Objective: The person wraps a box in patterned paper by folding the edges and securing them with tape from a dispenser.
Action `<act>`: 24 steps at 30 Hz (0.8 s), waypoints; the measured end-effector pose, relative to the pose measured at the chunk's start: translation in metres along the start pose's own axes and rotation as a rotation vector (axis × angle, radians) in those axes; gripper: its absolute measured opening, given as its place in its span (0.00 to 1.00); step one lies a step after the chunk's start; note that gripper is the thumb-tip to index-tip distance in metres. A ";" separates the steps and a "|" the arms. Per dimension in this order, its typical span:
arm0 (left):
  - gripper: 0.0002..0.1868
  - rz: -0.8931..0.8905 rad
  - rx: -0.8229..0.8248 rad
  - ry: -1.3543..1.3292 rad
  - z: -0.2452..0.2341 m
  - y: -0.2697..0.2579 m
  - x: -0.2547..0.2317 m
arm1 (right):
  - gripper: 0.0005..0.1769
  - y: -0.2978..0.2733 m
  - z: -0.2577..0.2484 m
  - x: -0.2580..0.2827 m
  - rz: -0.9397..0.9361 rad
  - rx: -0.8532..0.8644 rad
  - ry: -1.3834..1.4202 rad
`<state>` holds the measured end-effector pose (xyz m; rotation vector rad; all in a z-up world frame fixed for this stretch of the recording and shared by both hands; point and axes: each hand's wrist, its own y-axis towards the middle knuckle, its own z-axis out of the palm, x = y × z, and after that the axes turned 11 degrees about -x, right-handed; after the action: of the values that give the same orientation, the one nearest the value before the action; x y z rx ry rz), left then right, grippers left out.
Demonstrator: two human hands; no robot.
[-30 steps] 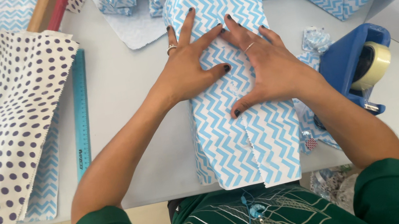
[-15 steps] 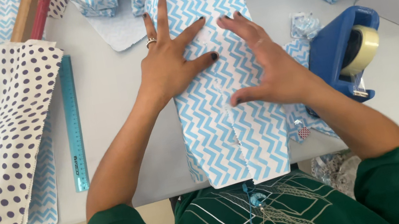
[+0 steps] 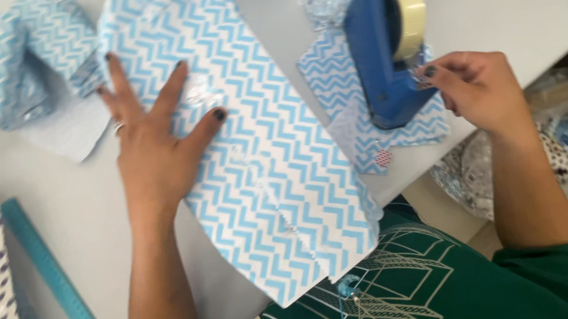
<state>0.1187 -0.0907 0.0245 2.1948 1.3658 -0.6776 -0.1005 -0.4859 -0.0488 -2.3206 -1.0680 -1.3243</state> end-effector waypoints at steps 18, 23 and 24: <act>0.40 0.002 -0.023 0.007 0.001 -0.005 -0.005 | 0.06 -0.052 0.033 -0.038 0.235 -0.030 0.882; 0.40 0.021 -0.033 0.003 0.003 -0.007 0.000 | 0.05 -0.060 0.020 -0.029 0.305 0.057 0.608; 0.40 0.018 -0.030 0.006 0.003 -0.007 0.000 | 0.05 -0.060 0.020 -0.026 0.308 0.059 0.609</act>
<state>0.1119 -0.0902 0.0214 2.1847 1.3486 -0.6397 -0.1389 -0.4456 -0.0886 -1.7523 -0.5233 -1.6716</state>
